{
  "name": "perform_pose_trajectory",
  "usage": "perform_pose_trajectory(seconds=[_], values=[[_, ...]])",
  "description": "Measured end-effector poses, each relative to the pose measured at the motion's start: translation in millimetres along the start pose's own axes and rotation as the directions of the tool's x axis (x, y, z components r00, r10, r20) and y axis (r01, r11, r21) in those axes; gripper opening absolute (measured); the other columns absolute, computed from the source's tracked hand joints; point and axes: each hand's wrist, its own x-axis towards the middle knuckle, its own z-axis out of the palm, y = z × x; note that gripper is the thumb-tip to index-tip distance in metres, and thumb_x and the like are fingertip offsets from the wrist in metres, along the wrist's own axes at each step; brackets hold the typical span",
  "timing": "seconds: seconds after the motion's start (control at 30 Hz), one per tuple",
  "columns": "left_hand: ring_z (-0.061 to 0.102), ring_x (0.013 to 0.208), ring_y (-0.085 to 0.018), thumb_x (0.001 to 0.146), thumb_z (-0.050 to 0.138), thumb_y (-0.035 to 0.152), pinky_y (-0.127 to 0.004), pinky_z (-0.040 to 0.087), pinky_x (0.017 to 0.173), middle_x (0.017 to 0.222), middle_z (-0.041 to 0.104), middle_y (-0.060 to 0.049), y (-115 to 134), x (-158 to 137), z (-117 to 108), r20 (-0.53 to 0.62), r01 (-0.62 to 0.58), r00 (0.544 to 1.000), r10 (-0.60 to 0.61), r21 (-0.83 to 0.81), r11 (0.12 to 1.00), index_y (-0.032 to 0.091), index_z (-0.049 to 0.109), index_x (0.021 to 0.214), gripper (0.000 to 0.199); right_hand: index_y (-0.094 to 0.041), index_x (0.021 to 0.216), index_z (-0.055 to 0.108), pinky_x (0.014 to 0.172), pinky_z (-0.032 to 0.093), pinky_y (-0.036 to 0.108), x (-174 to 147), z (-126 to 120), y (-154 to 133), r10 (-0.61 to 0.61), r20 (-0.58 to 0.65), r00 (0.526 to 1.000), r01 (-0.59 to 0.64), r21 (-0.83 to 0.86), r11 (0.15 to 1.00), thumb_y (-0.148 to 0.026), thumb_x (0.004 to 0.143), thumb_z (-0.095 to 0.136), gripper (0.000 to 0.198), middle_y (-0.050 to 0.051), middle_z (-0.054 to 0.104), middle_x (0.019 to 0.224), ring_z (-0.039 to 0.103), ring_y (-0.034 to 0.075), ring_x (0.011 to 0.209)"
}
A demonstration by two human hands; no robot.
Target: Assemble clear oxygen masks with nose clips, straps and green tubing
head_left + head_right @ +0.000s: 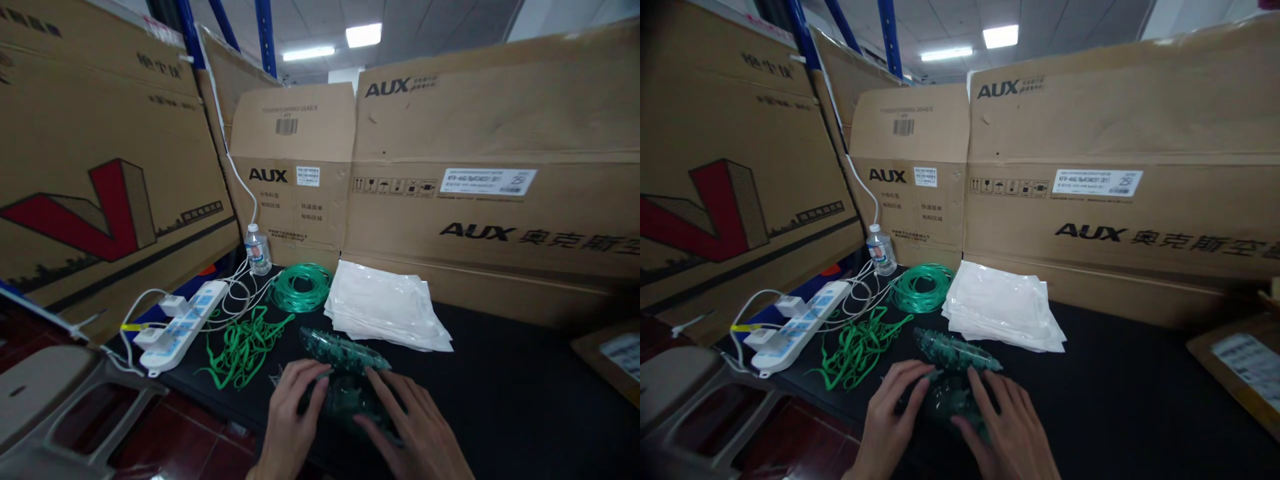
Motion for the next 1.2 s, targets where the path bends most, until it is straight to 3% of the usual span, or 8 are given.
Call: perform_pose_trajectory(seconds=[0.07,0.2,0.33,0.5,0.77,1.0,1.2], values=[[0.072,0.107,-0.022,0.099,0.064,0.025,-0.04,0.059,0.1,0.111,0.075,-0.004,-6,-17,5,0.004,-0.05,0.999,0.05,0.09,0.995,0.03,0.07,0.12,0.023,-0.02,0.138,0.061,0.072,0.067,0.037,-21,-1,9,0.057,-0.063,0.996,-0.057,-0.008,0.998,-0.057,0.101,0.052,0.053,0.014,0.078,0.111,0.079,0.028,0.091],[0.07,0.115,-0.025,0.096,0.067,0.022,-0.058,0.05,0.112,0.118,0.075,-0.005,-16,-28,12,0.11,-0.144,0.986,0.126,0.174,0.974,0.03,0.066,0.127,0.032,-0.025,0.133,0.065,0.065,0.068,0.034,-51,17,11,0.09,-0.094,0.991,-0.088,0.023,0.996,-0.059,0.102,0.048,0.049,0.012,0.078,0.107,0.08,0.026,0.087],[0.068,0.121,-0.025,0.096,0.067,0.019,-0.053,0.055,0.109,0.112,0.076,-0.004,-19,-18,10,0.201,-0.211,0.961,0.188,0.099,0.972,0.029,0.069,0.12,0.026,-0.026,0.137,0.063,0.076,0.068,0.03,-65,44,3,0.181,-0.119,0.976,-0.159,0.174,0.972,-0.049,0.103,0.053,0.042,0.011,0.076,0.113,0.08,0.024,0.092],[0.071,0.114,-0.024,0.097,0.064,0.019,-0.049,0.056,0.108,0.114,0.076,-0.006,-23,-13,10,0.161,-0.187,0.972,0.172,0.081,0.979,0.029,0.068,0.124,0.029,-0.03,0.147,0.056,0.087,0.066,0.029,-80,62,-7,0.336,-0.063,0.94,-0.297,0.335,0.894,-0.041,0.099,0.063,0.05,0.011,0.069,0.131,0.077,0.027,0.108],[0.068,0.123,-0.024,0.099,0.06,0.015,-0.047,0.056,0.11,0.125,0.073,-0.004,-36,-22,18,0.161,-0.151,0.977,0.138,0.068,0.986,0.033,0.067,0.129,0.036,-0.028,0.147,0.054,0.095,0.061,0.025,-78,47,-6,0.312,-0.005,0.95,-0.274,0.469,0.84,-0.021,0.095,0.068,0.055,0.01,0.068,0.13,0.075,0.024,0.111],[0.065,0.126,-0.022,0.099,0.057,0.011,-0.043,0.055,0.109,0.126,0.071,-0.005,-34,-22,17,0.149,-0.118,0.983,0.112,0.036,0.992,0.032,0.066,0.129,0.037,-0.026,0.143,0.057,0.083,0.064,0.02,-73,37,-6,0.347,0.02,0.937,-0.305,0.529,0.792,-0.024,0.095,0.071,0.049,0.01,0.071,0.123,0.079,0.017,0.085],[0.065,0.126,-0.023,0.098,0.061,0.013,-0.039,0.057,0.105,0.13,0.07,-0.006,-26,-18,15,0.139,-0.089,0.987,0.084,0.03,0.996,0.031,0.064,0.132,0.038,-0.027,0.144,0.058,0.087,0.063,0.021,-70,35,-7,0.354,0.054,0.934,-0.327,0.528,0.783,-0.028,0.092,0.075,0.054,0.009,0.071,0.127,0.079,0.019,0.095]])
